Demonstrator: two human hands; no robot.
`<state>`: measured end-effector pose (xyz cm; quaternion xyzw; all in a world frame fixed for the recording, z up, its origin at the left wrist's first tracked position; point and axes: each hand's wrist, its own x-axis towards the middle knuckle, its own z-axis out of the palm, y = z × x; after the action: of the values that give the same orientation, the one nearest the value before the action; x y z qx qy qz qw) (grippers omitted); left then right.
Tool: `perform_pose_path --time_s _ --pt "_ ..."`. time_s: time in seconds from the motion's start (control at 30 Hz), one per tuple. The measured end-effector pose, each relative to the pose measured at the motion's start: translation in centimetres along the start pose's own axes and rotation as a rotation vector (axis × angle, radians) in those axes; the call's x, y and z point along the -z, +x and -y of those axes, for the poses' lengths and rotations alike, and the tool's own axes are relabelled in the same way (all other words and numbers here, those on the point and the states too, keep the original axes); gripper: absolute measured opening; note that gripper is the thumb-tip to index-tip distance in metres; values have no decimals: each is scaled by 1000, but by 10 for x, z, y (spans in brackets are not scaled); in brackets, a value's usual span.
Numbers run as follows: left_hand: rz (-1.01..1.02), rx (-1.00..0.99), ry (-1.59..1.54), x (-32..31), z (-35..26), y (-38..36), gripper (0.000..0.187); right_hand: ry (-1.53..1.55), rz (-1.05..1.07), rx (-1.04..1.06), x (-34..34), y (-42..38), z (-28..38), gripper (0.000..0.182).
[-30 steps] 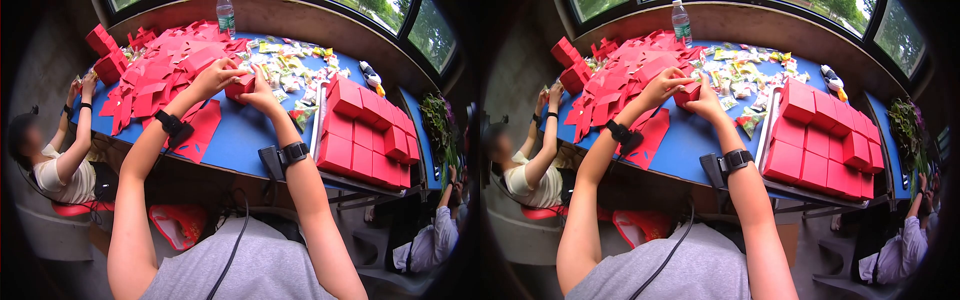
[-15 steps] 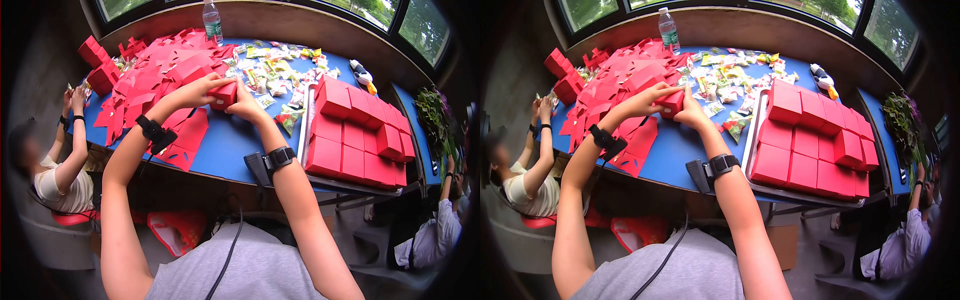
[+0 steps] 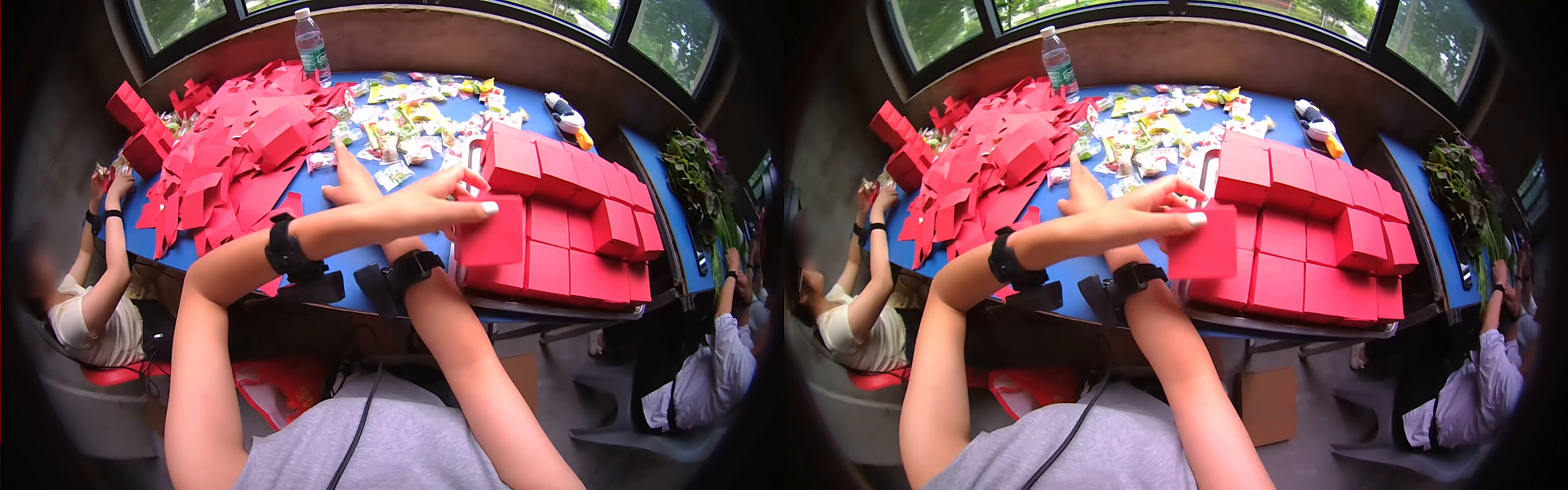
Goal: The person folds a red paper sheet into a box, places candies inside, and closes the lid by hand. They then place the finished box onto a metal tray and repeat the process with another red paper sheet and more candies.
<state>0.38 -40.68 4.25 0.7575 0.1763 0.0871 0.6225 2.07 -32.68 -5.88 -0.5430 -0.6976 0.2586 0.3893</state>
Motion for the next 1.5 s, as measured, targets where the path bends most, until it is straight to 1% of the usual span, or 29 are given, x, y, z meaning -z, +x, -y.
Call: perform_pose_path --time_s 0.07,0.1,0.13,0.2,0.23,0.3,0.4,0.53,0.57,0.6,0.67,0.7,0.8,0.83,0.87,0.93,1.07,1.2,1.23,1.27,1.3,1.4,1.47,1.5 --pt "-110 -97 222 -17 8 10 61 -12 -40 57 -3 -2 -1 89" --pt "-152 -209 378 -18 8 13 66 -16 -34 48 -3 -2 -2 89" --pt "-147 -250 491 -15 4 13 72 -35 -39 49 -4 -2 -2 88" --pt "-72 -584 717 -7 15 17 77 -82 -49 57 -11 3 -8 87" --pt "-67 -584 718 -5 14 15 77 -80 -53 55 -11 3 -6 87" --pt "60 -482 736 -6 10 11 77 -146 -54 33 -11 3 -1 84" --pt "75 -442 667 -14 7 20 75 -181 -79 55 -12 1 0 81" --pt "-4 -424 701 -37 -18 32 66 -186 -85 50 -14 3 -2 79" --pt "-23 -519 678 -41 -17 41 64 -189 -81 50 -16 3 -3 79" --pt "-28 -524 675 -43 -18 50 64 -179 -89 49 -18 4 -4 80" --pt "-38 -456 647 -48 -23 64 70 -175 -97 36 -19 7 -6 81" --pt "-30 -461 644 -53 -24 69 70 -185 -79 45 -19 7 -8 81" --pt "-91 -507 714 -64 -24 81 70 -192 -55 48 -14 5 -4 80" --pt "-84 -559 713 -65 -21 87 68 -188 -42 53 -13 6 -4 79" --pt "-78 -561 716 -67 -19 91 68 -189 -40 54 -12 7 -4 79" --pt "-85 -482 742 -72 -18 100 69 -195 -43 52 -11 7 -4 78" --pt "-113 -475 792 -82 -20 111 72 -210 -48 52 -12 7 -7 78" --pt "-104 -522 818 -95 -21 116 62 -229 -54 57 -18 9 -1 78" --pt "-100 -546 799 -97 -19 116 61 -238 -62 68 -16 9 -10 77" --pt "-102 -566 783 -97 -19 116 61 -240 -63 75 -18 8 -8 77" --pt "-71 -586 760 -94 -18 115 64 -237 -71 96 -19 6 -7 76" --pt "10 -507 637 -77 -21 105 60 -221 -86 145 -11 0 -6 71" --pt "-16 -449 637 -59 -21 89 58 -209 -74 110 -5 -1 2 67" --pt "-96 -515 650 -47 -17 80 55 -191 -82 111 -5 0 2 66"
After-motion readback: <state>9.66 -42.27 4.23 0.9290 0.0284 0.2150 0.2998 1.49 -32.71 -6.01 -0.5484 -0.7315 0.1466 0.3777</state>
